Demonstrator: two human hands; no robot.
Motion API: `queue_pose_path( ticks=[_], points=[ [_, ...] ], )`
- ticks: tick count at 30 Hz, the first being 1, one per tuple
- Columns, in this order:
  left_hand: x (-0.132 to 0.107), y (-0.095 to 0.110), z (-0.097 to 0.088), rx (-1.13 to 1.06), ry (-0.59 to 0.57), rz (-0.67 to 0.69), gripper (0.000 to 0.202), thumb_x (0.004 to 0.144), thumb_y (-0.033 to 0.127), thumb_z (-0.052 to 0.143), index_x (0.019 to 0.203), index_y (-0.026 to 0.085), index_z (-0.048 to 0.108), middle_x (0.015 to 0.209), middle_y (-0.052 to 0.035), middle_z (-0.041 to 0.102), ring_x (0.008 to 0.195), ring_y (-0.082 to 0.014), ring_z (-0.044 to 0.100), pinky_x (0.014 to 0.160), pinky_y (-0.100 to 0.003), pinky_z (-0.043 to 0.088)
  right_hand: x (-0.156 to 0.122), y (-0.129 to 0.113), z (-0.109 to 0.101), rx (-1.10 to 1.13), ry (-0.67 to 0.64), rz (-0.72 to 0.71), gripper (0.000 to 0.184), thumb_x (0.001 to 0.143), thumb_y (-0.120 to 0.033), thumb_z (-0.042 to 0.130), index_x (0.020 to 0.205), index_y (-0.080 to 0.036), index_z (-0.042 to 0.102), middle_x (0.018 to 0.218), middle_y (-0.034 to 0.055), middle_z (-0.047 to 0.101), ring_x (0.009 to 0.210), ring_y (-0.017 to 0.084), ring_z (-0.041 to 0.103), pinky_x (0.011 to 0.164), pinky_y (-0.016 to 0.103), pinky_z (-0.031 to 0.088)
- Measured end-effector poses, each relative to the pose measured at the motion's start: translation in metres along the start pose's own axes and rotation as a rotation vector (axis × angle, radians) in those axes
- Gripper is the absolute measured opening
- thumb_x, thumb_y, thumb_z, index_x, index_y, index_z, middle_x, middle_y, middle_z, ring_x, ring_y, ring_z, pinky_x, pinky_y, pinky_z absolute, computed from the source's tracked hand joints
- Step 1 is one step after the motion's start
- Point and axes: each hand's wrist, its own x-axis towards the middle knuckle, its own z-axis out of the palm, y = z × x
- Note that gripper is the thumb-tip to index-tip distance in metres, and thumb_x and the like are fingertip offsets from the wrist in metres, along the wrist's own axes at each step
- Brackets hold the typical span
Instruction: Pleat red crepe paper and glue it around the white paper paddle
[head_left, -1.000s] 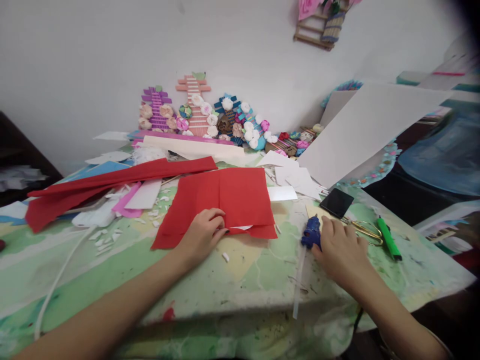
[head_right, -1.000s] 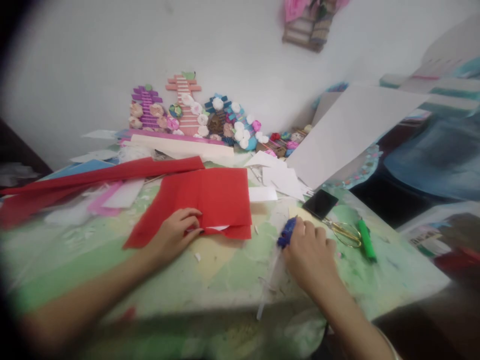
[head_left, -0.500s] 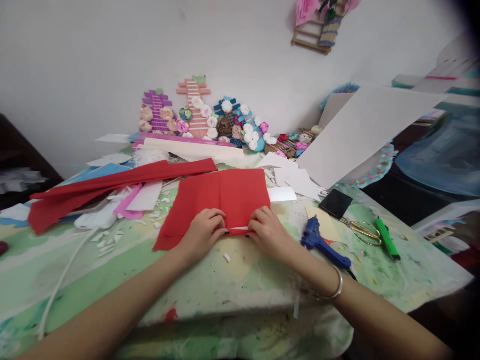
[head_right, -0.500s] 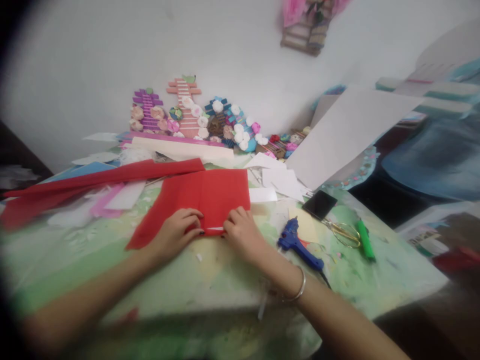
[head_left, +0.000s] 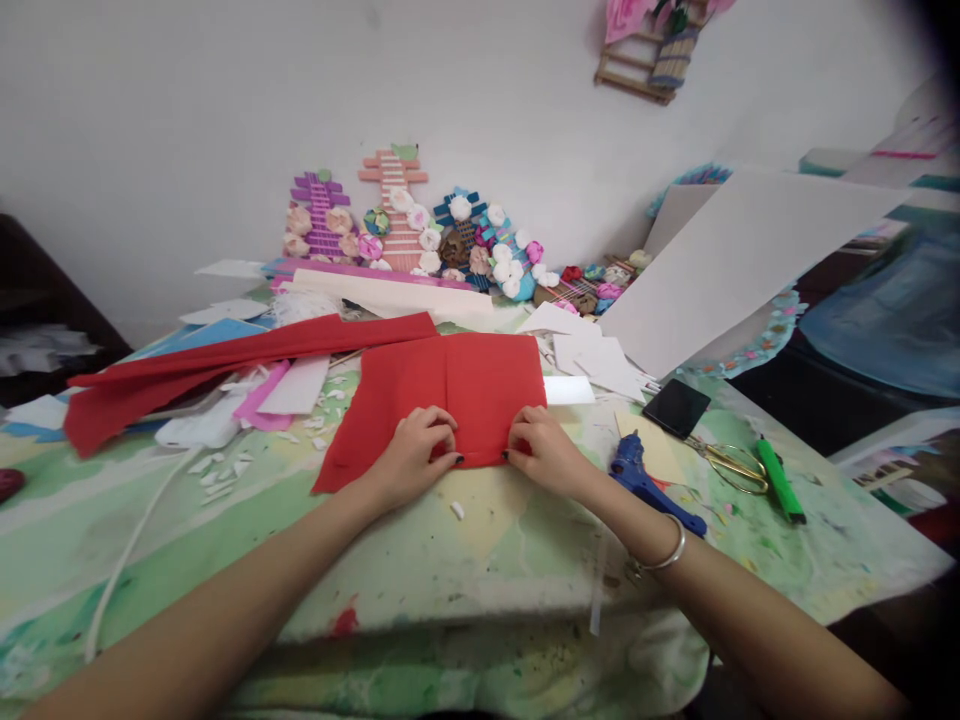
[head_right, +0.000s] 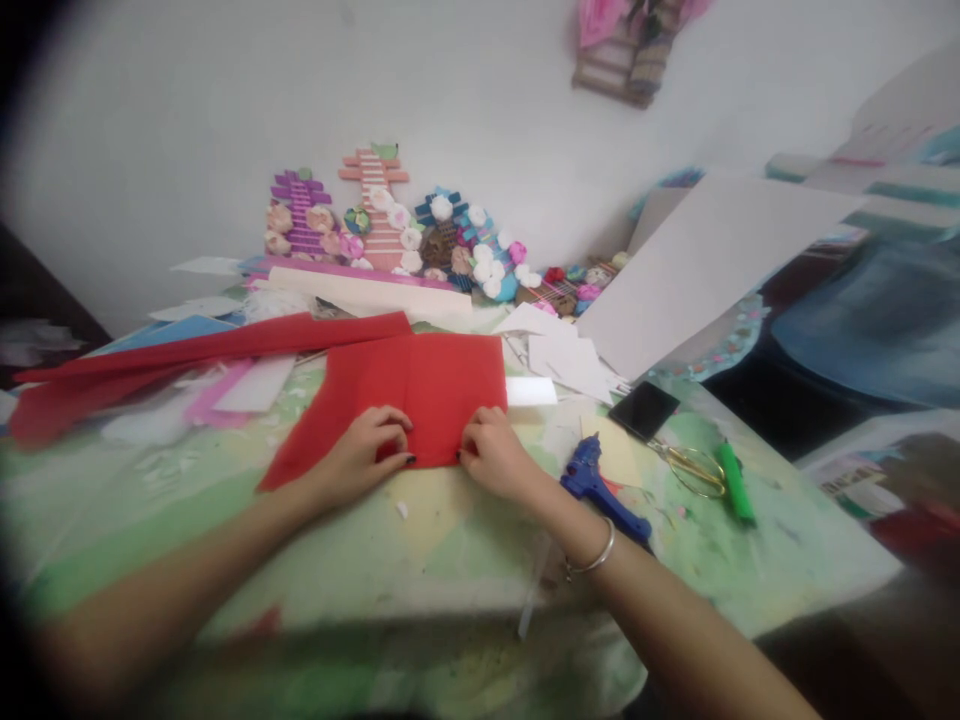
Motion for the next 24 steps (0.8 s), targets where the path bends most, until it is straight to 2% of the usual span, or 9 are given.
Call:
queue_pose_path(
  ticks=[11,14,16,19,24],
  points=[
    [0.005,-0.003,0.003,-0.038,0.000,-0.061,0.013,0.077,0.017,0.063,0.065,0.018,0.058,0.099,-0.0060,0.061,0.092,-0.0212,0.055,0.086,-0.040,0.044,0.013,-0.002,-0.001,-0.066,-0.089,0.131,0.013,0.070,-0.009,0.059,0.060,-0.017,0.055,0.076,0.0055,0.054,0.076,0.018,0.047,0.073,0.030,0.036],
    [0.007,-0.002,0.003,-0.039,0.003,-0.072,0.007,0.076,0.017,0.063,0.070,0.018,0.058,0.097,-0.0055,0.061,0.090,-0.0212,0.055,0.084,-0.040,0.044,0.014,-0.003,0.000,-0.076,-0.082,0.143,0.008,0.068,-0.008,0.058,0.070,-0.016,0.058,0.079,0.0060,0.054,0.077,0.019,0.047,0.072,0.030,0.036],
    [0.007,-0.002,0.003,-0.049,0.015,-0.087,0.009,0.075,0.017,0.065,0.080,0.019,0.058,0.093,-0.0047,0.062,0.087,-0.0209,0.055,0.082,-0.038,0.045,0.013,-0.004,0.000,-0.081,-0.060,0.142,0.016,0.067,-0.005,0.057,0.080,-0.015,0.060,0.083,0.0068,0.054,0.080,0.020,0.047,0.073,0.031,0.036],
    [0.008,-0.003,0.002,-0.083,0.013,-0.113,0.018,0.075,0.019,0.067,0.090,0.019,0.057,0.091,-0.0041,0.062,0.086,-0.0206,0.055,0.081,-0.037,0.045,0.008,-0.008,0.003,-0.061,0.001,0.073,0.029,0.066,0.001,0.053,0.089,-0.015,0.063,0.092,0.0086,0.055,0.088,0.021,0.047,0.078,0.032,0.037],
    [0.010,-0.004,-0.001,-0.177,-0.027,-0.154,0.010,0.074,0.011,0.062,0.081,0.018,0.061,0.091,-0.0038,0.062,0.089,-0.0197,0.056,0.085,-0.036,0.045,-0.002,-0.010,0.011,-0.073,0.085,-0.123,0.040,0.074,0.005,0.048,0.091,-0.022,0.072,0.104,0.0080,0.060,0.100,0.023,0.045,0.084,0.037,0.034]
  ],
)
